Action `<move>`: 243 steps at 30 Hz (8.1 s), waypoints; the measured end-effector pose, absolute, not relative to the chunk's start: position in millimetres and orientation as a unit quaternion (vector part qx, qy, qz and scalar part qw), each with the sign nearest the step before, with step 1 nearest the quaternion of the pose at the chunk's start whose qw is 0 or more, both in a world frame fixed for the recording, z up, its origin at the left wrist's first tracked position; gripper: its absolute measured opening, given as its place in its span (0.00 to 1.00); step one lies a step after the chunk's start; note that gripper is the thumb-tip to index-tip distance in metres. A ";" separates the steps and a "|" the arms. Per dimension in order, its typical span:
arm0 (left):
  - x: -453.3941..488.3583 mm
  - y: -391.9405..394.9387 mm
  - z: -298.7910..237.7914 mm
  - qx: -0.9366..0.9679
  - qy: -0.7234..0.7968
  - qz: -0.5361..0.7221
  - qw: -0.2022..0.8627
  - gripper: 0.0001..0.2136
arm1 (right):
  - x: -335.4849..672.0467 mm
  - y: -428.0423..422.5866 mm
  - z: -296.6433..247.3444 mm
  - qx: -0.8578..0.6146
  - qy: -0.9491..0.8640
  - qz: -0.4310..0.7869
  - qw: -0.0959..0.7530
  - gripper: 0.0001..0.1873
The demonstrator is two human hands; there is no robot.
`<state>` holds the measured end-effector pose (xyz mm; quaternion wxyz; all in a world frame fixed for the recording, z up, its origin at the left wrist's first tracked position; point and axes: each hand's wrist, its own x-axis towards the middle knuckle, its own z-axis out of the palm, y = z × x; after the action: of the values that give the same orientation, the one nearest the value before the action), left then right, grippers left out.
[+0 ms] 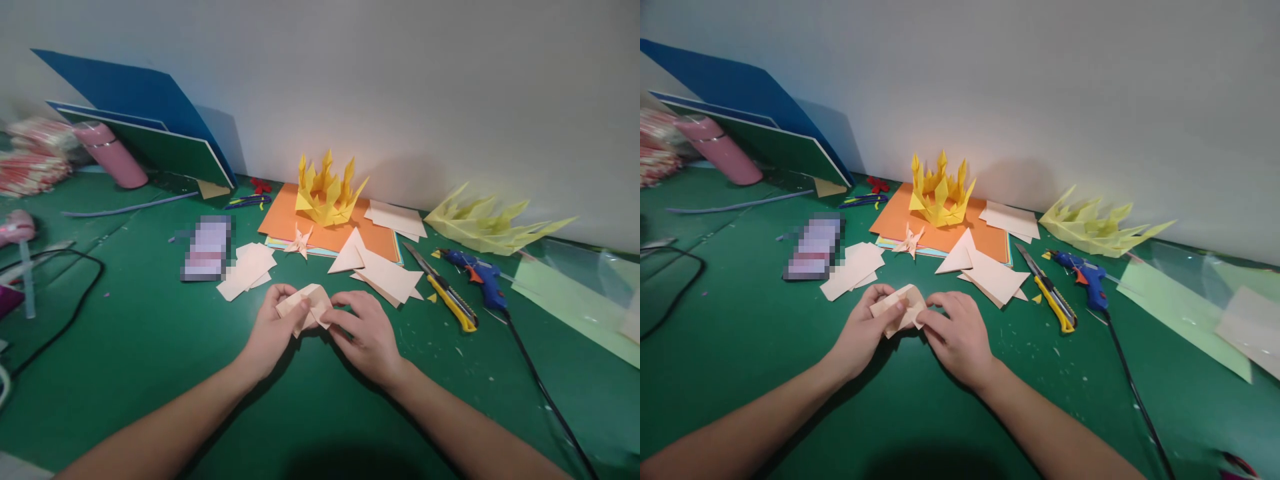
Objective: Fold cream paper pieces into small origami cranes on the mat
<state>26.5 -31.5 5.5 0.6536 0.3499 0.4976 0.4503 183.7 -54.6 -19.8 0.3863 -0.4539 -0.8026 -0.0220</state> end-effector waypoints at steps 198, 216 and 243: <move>13.1 -21.4 4.4 0.460 0.486 0.381 0.638 0.09 | 186.5 -45.6 -20.5 -0.551 -0.506 0.468 0.470 0.09; 12.7 -21.5 4.1 0.576 0.498 0.277 0.587 0.13 | 186.7 -47.3 -24.7 -0.503 -0.574 0.432 0.480 0.07; 15.8 -23.6 5.7 0.571 0.501 0.311 0.572 0.12 | 184.8 -51.1 -22.3 -0.394 -0.559 0.509 0.522 0.25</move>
<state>15.8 -23.6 5.7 0.5717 0.5708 0.5005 0.3112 184.8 -51.1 -22.3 0.5223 -0.3937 -0.5595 0.5091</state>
